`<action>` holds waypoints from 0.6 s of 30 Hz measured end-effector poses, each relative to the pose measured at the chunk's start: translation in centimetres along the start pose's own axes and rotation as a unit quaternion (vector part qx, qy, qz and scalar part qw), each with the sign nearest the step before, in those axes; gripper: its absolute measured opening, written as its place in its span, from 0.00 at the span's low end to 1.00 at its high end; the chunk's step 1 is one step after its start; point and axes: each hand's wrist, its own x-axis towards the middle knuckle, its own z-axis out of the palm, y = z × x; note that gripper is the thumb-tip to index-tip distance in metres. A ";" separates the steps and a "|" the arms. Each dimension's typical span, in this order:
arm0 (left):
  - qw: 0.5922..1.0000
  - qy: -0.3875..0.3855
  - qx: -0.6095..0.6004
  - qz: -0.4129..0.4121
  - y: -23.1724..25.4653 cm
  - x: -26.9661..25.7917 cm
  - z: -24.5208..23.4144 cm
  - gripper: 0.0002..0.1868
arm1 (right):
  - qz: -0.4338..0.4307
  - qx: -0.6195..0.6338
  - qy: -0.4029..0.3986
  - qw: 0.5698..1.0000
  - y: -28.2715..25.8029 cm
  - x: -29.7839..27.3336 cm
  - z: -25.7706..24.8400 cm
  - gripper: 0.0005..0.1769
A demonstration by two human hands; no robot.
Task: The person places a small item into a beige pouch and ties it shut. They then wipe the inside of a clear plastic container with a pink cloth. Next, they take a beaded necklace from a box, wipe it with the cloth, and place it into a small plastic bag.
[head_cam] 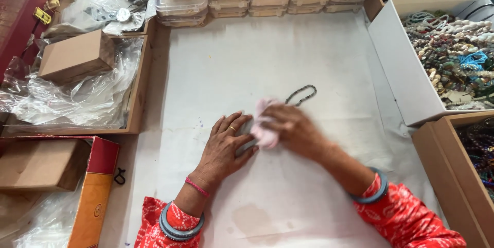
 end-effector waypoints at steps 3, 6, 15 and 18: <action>0.999 0.035 -0.035 0.013 0.0 -0.1 0.1 0.16 | 0.060 -0.017 -0.010 0.998 3.3 0.1 -2.0 0.22; 0.997 0.048 -0.055 0.014 0.1 -0.3 0.1 0.17 | 0.149 -0.054 0.007 0.987 6.3 -1.0 -2.5 0.21; 0.998 0.044 -0.049 0.020 -0.1 -0.1 -0.2 0.17 | -0.007 -0.037 -0.005 0.999 -0.5 -0.9 1.6 0.19; 0.997 0.051 -0.057 0.027 0.0 -0.1 -0.3 0.15 | 0.029 -0.029 -0.028 0.999 0.6 0.2 -1.2 0.25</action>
